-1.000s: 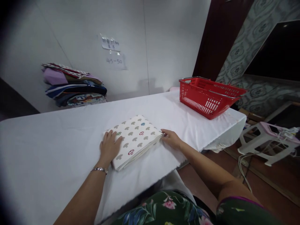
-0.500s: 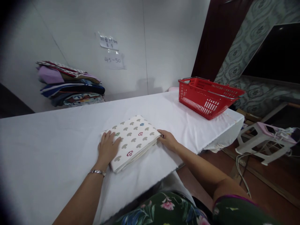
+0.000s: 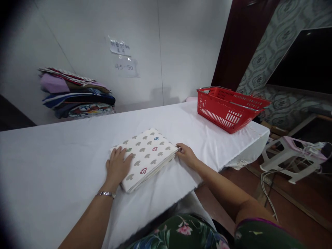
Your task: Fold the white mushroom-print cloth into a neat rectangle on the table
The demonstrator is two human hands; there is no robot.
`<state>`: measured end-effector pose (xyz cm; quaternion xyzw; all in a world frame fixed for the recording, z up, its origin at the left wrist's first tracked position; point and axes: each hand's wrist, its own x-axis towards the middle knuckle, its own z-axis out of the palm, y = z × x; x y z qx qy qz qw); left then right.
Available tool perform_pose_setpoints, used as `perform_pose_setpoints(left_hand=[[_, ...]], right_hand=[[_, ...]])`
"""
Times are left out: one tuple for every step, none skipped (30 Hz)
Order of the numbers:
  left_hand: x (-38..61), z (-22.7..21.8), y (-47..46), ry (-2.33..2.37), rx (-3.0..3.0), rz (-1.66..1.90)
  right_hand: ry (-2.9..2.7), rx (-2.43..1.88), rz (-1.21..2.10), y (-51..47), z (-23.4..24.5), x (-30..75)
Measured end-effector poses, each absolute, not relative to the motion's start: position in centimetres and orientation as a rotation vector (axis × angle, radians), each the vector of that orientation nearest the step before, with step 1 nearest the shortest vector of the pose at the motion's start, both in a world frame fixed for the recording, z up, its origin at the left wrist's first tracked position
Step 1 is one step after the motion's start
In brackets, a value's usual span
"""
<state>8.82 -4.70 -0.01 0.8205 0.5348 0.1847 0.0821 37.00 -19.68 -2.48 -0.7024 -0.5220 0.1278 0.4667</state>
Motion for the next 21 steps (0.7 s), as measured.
perform_pose_setpoints(left_hand=[[8.8,0.2,-4.8,1.602,2.458,0.538],[8.8,0.5,-4.9,1.61,2.468,0.519],[8.9,0.8,-5.1,1.619,2.481,0.505],[9.1,1.2,-5.4,1.618,2.503,0.498],[9.3,1.7,-5.9,1.6,2.536,0.503],[9.7,2.2,-6.5,1.556,2.576,0.518],[10.2,2.7,-7.1,1.48,2.62,0.536],[10.7,3.0,-7.8,1.374,2.657,0.55],[11.3,3.3,-8.5,1.255,2.678,0.558],[11.9,3.5,-9.1,1.136,2.686,0.558],[12.5,3.5,-9.7,1.031,2.685,0.555],[12.9,3.4,-10.1,0.95,2.681,0.548],[13.3,3.1,-10.4,0.892,2.674,0.536],[13.5,2.8,-10.6,0.855,2.667,0.526],[13.6,2.5,-10.7,0.836,2.658,0.519],[13.7,2.1,-10.6,0.828,2.647,0.52],[13.7,1.9,-10.6,0.826,2.635,0.531],[13.6,1.6,-10.5,0.823,2.626,0.549],[13.6,1.5,-10.4,0.822,2.618,0.57],[13.5,1.4,-10.4,0.82,2.613,0.587],[13.5,1.3,-10.3,0.818,2.611,0.597]], right_hand=[[-1.25,-1.736,0.305,-20.1,-2.4,37.0],[-1.223,-1.738,0.292,-20.5,-2.3,37.0],[-1.2,-1.732,0.271,-20.9,-2.2,37.1],[-1.186,-1.721,0.244,-21.2,-2.2,37.1],[-1.185,-1.707,0.219,-21.4,-2.2,37.2],[-1.196,-1.69,0.199,-21.6,-2.3,37.3],[-1.214,-1.675,0.185,-21.6,-2.4,37.4],[-1.237,-1.662,0.175,-21.6,-2.6,37.4],[-1.262,-1.649,0.166,-21.5,-2.8,37.5],[-1.281,-1.639,0.156,-21.3,-2.9,37.5],[-1.296,-1.632,0.144,-21.2,-3.1,37.6],[-1.31,-1.628,0.132,-21.0,-3.3,37.7],[-1.319,-1.626,0.116,-20.9,-3.4,37.7],[-1.328,-1.628,0.097,-20.7,-3.5,37.7],[-1.335,-1.633,0.074,-20.6,-3.6,37.8],[-1.345,-1.642,0.049,-20.6,-3.7,37.8],[-1.357,-1.654,0.024,-20.6,-3.7,37.8],[-1.366,-1.667,0.0,-20.6,-3.8,37.8],[-1.375,-1.681,-0.02,-20.6,-3.9,37.7],[-1.381,-1.694,-0.036,-20.5,-3.9,37.7],[-1.381,-1.703,-0.048,-20.5,-4.0,37.6]])
